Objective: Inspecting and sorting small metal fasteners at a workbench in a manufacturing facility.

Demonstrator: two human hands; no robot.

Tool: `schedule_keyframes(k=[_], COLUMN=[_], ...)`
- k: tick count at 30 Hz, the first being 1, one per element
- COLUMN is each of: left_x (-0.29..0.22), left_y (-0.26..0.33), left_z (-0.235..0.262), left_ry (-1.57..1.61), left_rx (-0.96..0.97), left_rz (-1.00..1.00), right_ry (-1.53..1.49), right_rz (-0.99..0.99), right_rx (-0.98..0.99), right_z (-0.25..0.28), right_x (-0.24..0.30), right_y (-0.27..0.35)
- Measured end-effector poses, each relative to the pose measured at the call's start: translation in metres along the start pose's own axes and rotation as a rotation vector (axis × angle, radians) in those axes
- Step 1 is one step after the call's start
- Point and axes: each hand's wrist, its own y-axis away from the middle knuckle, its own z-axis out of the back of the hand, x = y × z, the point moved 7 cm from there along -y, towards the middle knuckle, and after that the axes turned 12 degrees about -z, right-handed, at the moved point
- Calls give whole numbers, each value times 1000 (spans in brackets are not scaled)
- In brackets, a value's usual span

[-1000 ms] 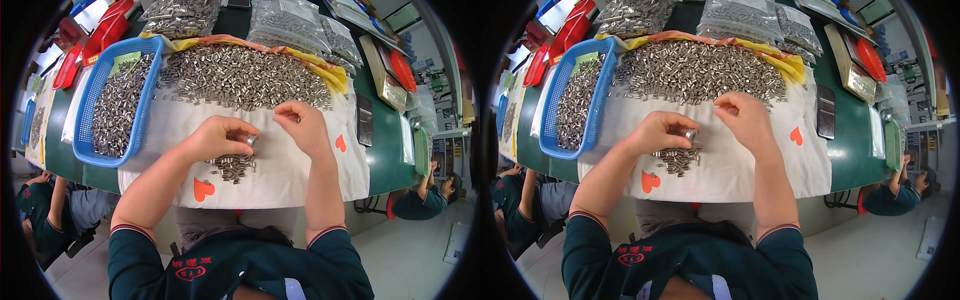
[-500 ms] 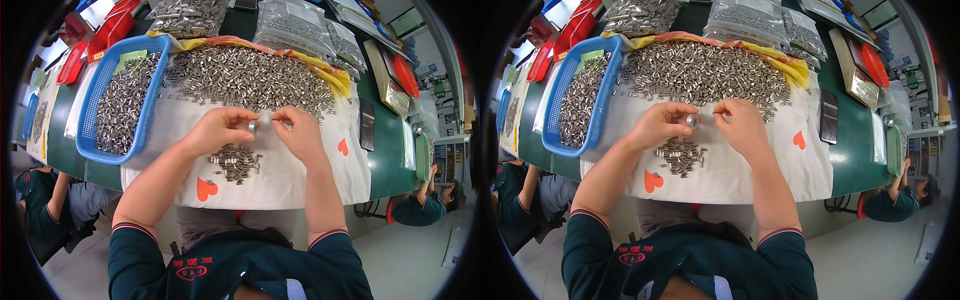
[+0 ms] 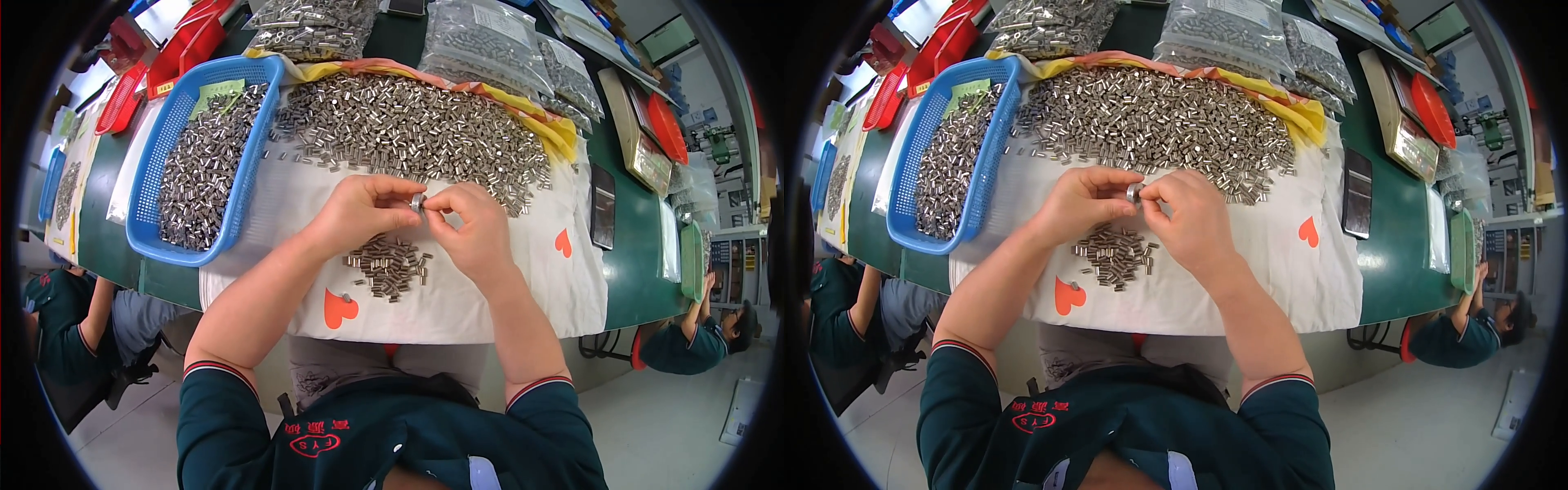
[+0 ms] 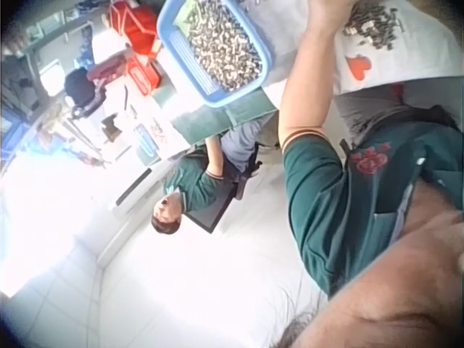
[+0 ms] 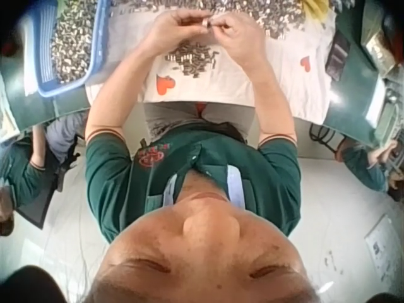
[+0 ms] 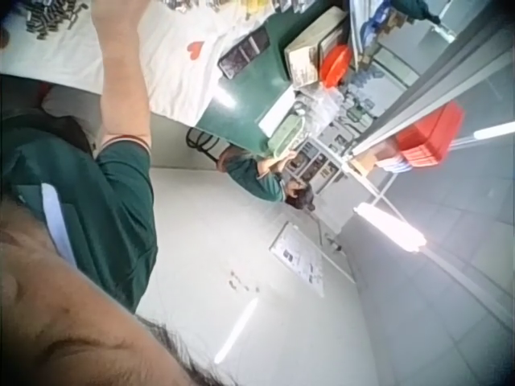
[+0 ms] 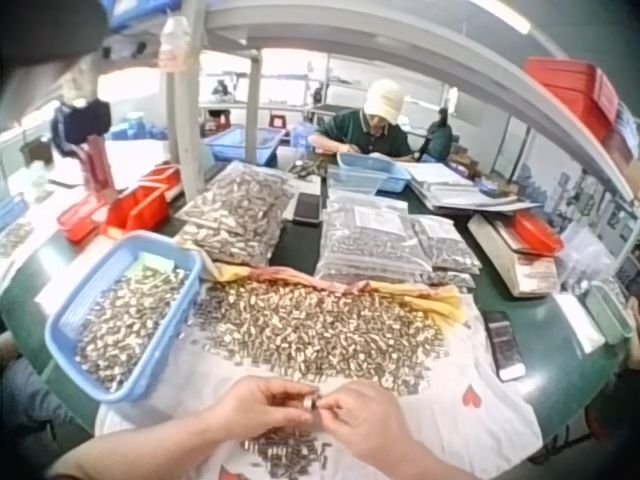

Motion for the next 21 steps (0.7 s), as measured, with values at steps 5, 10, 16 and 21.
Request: schedule_keyframes(k=[5,10,16,21], left_x=[-2,3,5,2], left_y=[2,2,2,2], left_z=[6,2,8,-2], left_ry=[-48,-65,-115,-35], left_rx=[-17,-30,-15,70], left_rz=[7,-25,6,6], right_ry=[-46,31,-24,-296], right_rz=[-32,62,-8,-391], right_rx=[-20,-36,4,325], right_z=[-3,-5,-2,-8], right_x=[2,6,2,-23], right_y=[1,5,3,-2])
